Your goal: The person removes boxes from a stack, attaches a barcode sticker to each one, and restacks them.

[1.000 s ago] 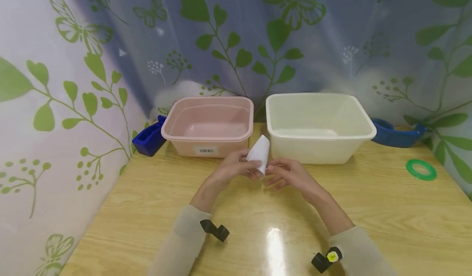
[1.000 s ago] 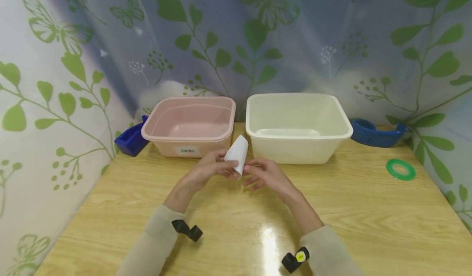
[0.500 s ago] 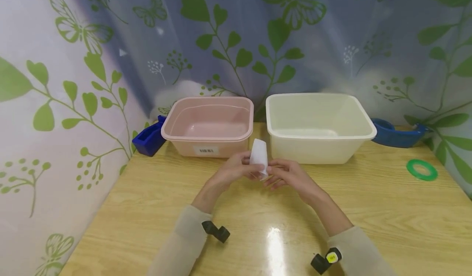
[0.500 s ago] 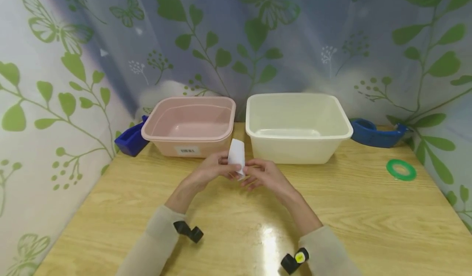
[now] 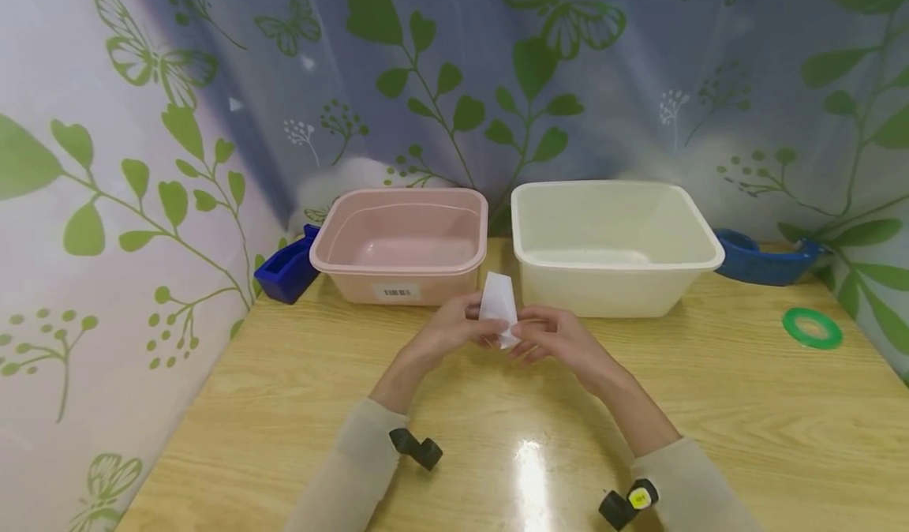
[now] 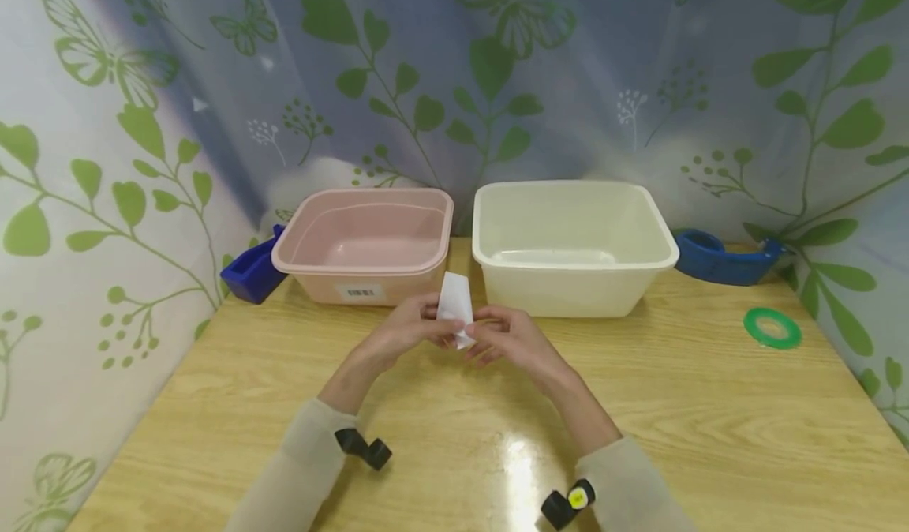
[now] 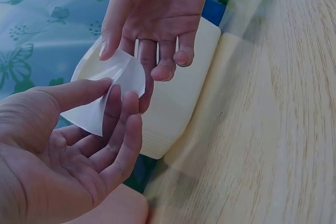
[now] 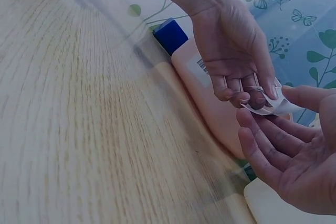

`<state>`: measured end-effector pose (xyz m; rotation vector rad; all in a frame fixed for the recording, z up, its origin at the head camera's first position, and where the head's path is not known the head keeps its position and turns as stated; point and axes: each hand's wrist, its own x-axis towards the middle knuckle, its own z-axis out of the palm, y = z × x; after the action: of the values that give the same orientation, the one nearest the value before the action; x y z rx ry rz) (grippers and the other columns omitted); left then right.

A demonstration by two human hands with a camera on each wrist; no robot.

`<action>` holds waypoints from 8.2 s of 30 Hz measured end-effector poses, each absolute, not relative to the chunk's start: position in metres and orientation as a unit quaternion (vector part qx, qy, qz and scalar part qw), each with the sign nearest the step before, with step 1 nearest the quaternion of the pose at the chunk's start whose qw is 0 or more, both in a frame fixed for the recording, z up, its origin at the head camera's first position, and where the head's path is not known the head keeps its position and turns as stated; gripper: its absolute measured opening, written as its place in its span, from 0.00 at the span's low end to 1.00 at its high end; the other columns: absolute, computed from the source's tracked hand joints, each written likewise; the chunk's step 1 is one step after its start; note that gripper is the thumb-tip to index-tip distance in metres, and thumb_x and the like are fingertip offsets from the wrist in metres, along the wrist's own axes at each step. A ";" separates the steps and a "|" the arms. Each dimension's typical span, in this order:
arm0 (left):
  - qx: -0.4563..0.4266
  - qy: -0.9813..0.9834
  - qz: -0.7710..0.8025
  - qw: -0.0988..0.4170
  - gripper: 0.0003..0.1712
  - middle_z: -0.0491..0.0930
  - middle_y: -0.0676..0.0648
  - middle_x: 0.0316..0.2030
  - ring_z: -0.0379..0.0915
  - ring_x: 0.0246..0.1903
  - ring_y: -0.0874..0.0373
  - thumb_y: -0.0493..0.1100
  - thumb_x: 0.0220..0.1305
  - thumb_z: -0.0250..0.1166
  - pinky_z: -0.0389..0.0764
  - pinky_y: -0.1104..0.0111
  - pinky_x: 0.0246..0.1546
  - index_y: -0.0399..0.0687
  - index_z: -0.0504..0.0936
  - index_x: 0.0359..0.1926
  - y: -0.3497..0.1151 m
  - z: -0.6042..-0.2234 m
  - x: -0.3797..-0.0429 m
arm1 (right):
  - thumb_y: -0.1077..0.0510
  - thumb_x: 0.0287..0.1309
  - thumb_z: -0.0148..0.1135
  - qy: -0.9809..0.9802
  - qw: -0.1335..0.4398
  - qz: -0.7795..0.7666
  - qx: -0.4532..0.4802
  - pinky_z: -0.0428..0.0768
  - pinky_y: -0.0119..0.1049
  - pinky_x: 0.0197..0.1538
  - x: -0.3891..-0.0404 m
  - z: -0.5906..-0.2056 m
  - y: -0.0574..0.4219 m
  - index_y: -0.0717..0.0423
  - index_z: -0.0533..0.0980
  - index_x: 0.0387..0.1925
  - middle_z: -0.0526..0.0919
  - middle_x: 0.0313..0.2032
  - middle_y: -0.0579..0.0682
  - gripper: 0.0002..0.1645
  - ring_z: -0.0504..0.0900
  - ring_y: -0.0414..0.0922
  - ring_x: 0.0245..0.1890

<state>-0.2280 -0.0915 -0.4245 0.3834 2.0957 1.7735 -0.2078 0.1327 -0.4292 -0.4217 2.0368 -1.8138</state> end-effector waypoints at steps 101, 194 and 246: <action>0.201 0.876 0.400 0.180 0.25 0.86 0.38 0.47 0.83 0.45 0.48 0.46 0.70 0.69 0.84 0.59 0.48 0.30 0.81 0.58 -0.128 -0.395 -0.219 | 0.61 0.75 0.55 0.752 0.102 -0.637 -0.138 0.87 0.40 0.45 -0.203 -0.400 0.190 0.73 0.73 0.48 0.82 0.43 0.55 0.13 0.84 0.47 0.39; -0.010 0.817 0.567 -0.103 0.03 0.88 0.54 0.35 0.76 0.16 0.71 0.38 0.67 0.71 0.76 0.74 0.24 0.48 0.88 0.40 0.078 -0.424 -0.210 | 0.58 0.69 0.67 0.801 -0.153 -0.577 0.038 0.85 0.26 0.37 -0.200 -0.440 0.246 0.69 0.78 0.48 0.82 0.32 0.41 0.16 0.82 0.33 0.33; 0.017 0.789 0.605 -0.102 0.08 0.89 0.48 0.44 0.86 0.23 0.51 0.36 0.72 0.65 0.61 0.77 0.09 0.44 0.88 0.46 0.068 -0.430 -0.209 | 0.61 0.71 0.63 0.756 -0.149 -0.636 0.032 0.86 0.28 0.33 -0.208 -0.451 0.254 0.71 0.76 0.45 0.87 0.30 0.37 0.13 0.87 0.38 0.31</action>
<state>-0.2086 0.0678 -0.4302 0.0578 2.6557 2.0359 -0.2083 0.2542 -0.4511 0.1117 2.6314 -2.2136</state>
